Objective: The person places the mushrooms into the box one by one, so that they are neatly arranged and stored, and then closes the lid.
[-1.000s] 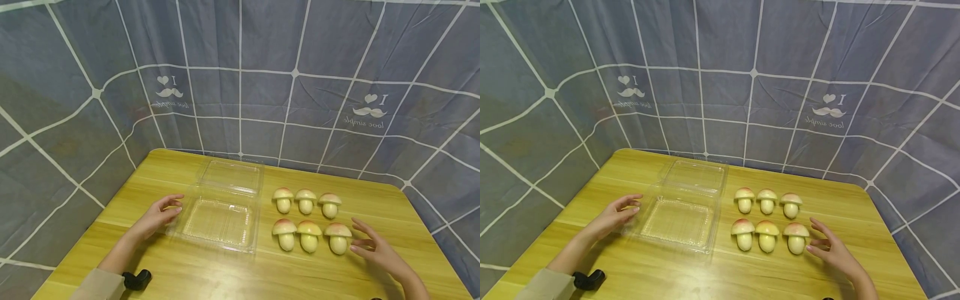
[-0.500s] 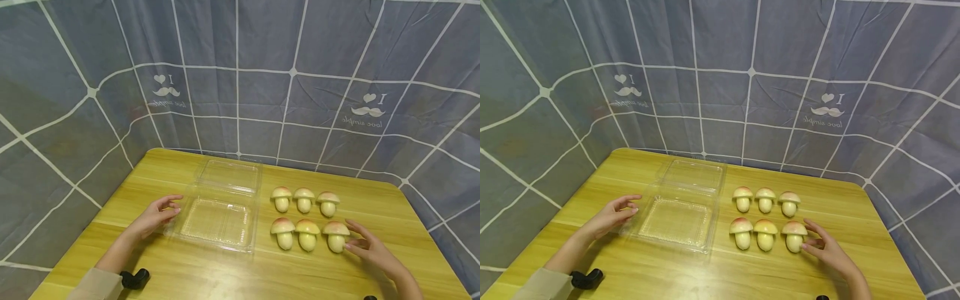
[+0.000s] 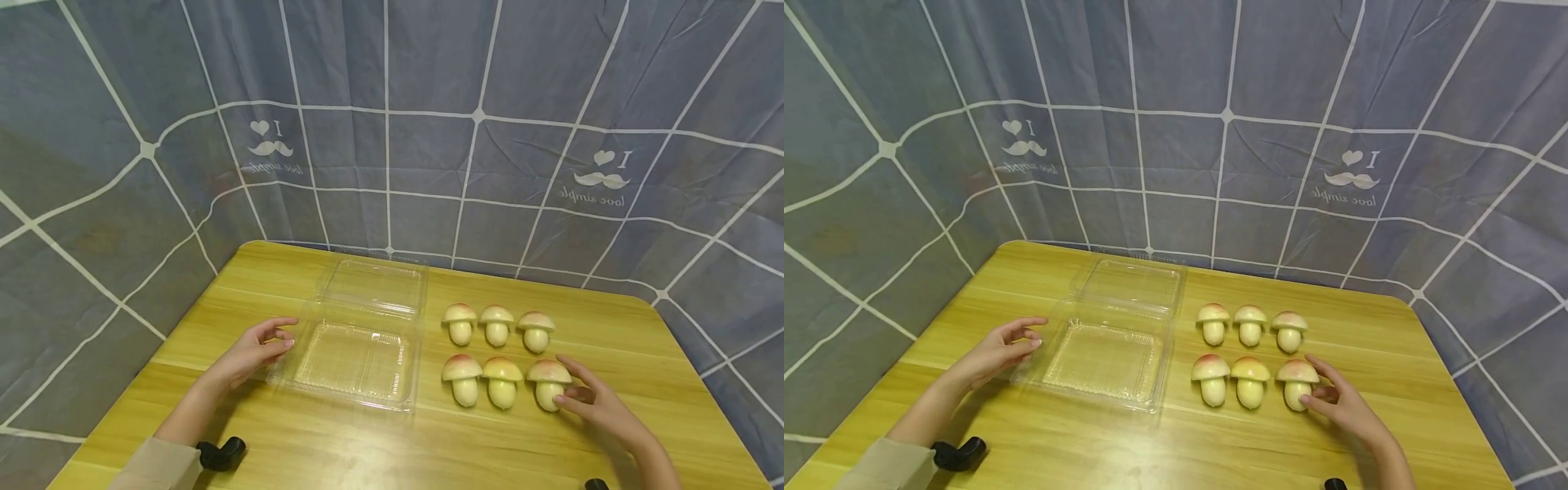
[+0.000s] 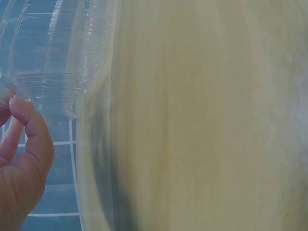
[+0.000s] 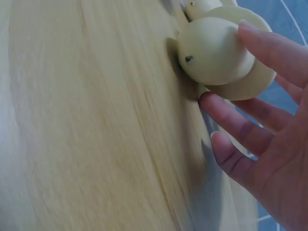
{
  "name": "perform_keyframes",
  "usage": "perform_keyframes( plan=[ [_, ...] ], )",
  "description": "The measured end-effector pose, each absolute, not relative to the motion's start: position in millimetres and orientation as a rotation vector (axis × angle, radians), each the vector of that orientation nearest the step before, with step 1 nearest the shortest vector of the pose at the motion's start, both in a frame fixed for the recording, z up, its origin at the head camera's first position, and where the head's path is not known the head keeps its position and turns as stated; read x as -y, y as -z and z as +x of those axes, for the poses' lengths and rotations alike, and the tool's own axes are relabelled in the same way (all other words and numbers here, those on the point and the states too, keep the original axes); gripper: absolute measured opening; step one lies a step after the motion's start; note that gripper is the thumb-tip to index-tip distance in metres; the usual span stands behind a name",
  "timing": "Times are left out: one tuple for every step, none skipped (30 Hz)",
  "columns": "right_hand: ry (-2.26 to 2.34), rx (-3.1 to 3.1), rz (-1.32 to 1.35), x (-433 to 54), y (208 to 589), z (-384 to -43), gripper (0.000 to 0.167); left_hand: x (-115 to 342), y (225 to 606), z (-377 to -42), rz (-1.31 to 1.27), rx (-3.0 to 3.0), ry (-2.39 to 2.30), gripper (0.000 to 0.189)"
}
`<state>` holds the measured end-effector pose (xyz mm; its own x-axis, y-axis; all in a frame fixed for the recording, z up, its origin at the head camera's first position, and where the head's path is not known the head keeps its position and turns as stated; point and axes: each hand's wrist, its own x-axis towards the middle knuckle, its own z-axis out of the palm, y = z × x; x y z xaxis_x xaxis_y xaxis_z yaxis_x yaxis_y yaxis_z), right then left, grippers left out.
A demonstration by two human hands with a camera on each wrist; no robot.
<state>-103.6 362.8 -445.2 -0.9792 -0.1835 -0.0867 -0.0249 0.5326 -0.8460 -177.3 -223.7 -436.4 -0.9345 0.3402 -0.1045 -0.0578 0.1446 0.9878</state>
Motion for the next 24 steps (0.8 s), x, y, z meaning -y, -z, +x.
perform_keyframes(
  plan=[
    [1.436, -2.602, -0.177, -362.0, 445.2, -103.9, 0.07, 223.7, 436.1, -177.0, 0.27, -2.122, -1.856, 0.055],
    [1.437, -2.6, -0.172, -361.4, 445.2, -104.1, 0.07, 223.8, 435.6, -176.7, 0.274, -2.12, -1.855, 0.055],
    [1.438, -2.595, -0.168, -360.7, 445.1, -104.4, 0.07, 223.7, 435.3, -176.6, 0.27, -2.117, -1.857, 0.055],
    [1.439, -2.59, -0.164, -360.2, 445.1, -104.7, 0.07, 223.8, 434.9, -176.2, 0.276, -2.116, -1.855, 0.055],
    [1.436, -2.589, -0.163, -359.9, 445.1, -105.0, 0.07, 223.9, 434.6, -176.1, 0.274, -2.116, -1.854, 0.054],
    [1.439, -2.588, -0.162, -359.5, 445.4, -105.3, 0.07, 223.9, 434.2, -175.9, 0.273, -2.114, -1.853, 0.054],
    [1.441, -2.588, -0.162, -359.2, 445.8, -105.6, 0.07, 223.7, 433.7, -175.5, 0.268, -2.11, -1.855, 0.054],
    [1.441, -2.588, -0.164, -359.0, 446.3, -105.9, 0.07, 223.8, 433.5, -175.4, 0.269, -2.109, -1.852, 0.055],
    [1.44, -2.591, -0.167, -358.7, 446.8, -106.1, 0.071, 223.8, 433.2, -175.4, 0.263, -2.106, -1.851, 0.055],
    [1.438, -2.593, -0.171, -358.5, 447.3, -106.3, 0.071, 223.7, 433.0, -175.4, 0.266, -2.105, -1.847, 0.055],
    [1.435, -2.598, -0.175, -358.3, 447.8, -106.4, 0.071, 223.5, 432.7, -175.5, 0.255, -2.098, -1.849, 0.056],
    [1.438, -2.6, -0.177, -358.1, 448.2, -106.5, 0.071, 223.2, 432.5, -175.6, 0.25, -2.092, -1.85, 0.056],
    [1.438, -2.601, -0.179, -357.9, 448.5, -106.6, 0.071, 223.2, 432.7, -175.9, 0.246, -2.09, -1.849, 0.056],
    [1.438, -2.599, -0.179, -357.7, 448.7, -106.6, 0.071, 223.1, 432.9, -176.4, 0.24, -2.085, -1.85, 0.056],
    [1.441, -2.596, -0.178, -357.4, 448.8, -106.6, 0.071, 223.0, 433.1, -176.6, 0.236, -2.08, -1.853, 0.056],
    [1.444, -2.591, -0.177, -357.1, 448.8, -106.6, 0.07, 223.0, 433.3, -176.8, 0.234, -2.075, -1.856, 0.056],
    [1.448, -2.583, -0.176, -357.0, 448.9, -106.6, 0.07, 223.0, 433.7, -177.0, 0.23, -2.07, -1.859, 0.056],
    [1.453, -2.573, -0.174, -356.8, 449.0, -106.6, 0.07, 223.1, 434.1, -177.3, 0.232, -2.069, -1.859, 0.056],
    [1.46, -2.566, -0.171, -356.6, 449.0, -106.7, 0.07, 223.3, 434.6, -177.4, 0.235, -2.068, -1.859, 0.056],
    [1.47, -2.558, -0.168, -356.6, 449.2, -106.8, 0.07, 223.5, 434.7, -177.4, 0.238, -2.064, -1.859, 0.056],
    [1.477, -2.553, -0.163, -356.7, 449.4, -107.0, 0.07, 223.7, 434.9, -177.4, 0.24, -2.062, -1.86, 0.056],
    [1.483, -2.548, -0.16, -356.7, 449.5, -107.1, 0.07, 223.8, 435.0, -177.4, 0.241, -2.061, -1.86, 0.057],
    [1.489, -2.546, -0.154, -356.8, 449.6, -107.4, 0.07, 224.0, 435.2, -177.6, 0.24, -2.062, -1.859, 0.057],
    [1.495, -2.546, -0.147, -356.8, 449.6, -107.7, 0.07, 224.2, 435.2, -177.6, 0.24, -2.062, -1.859, 0.057]
  ],
)
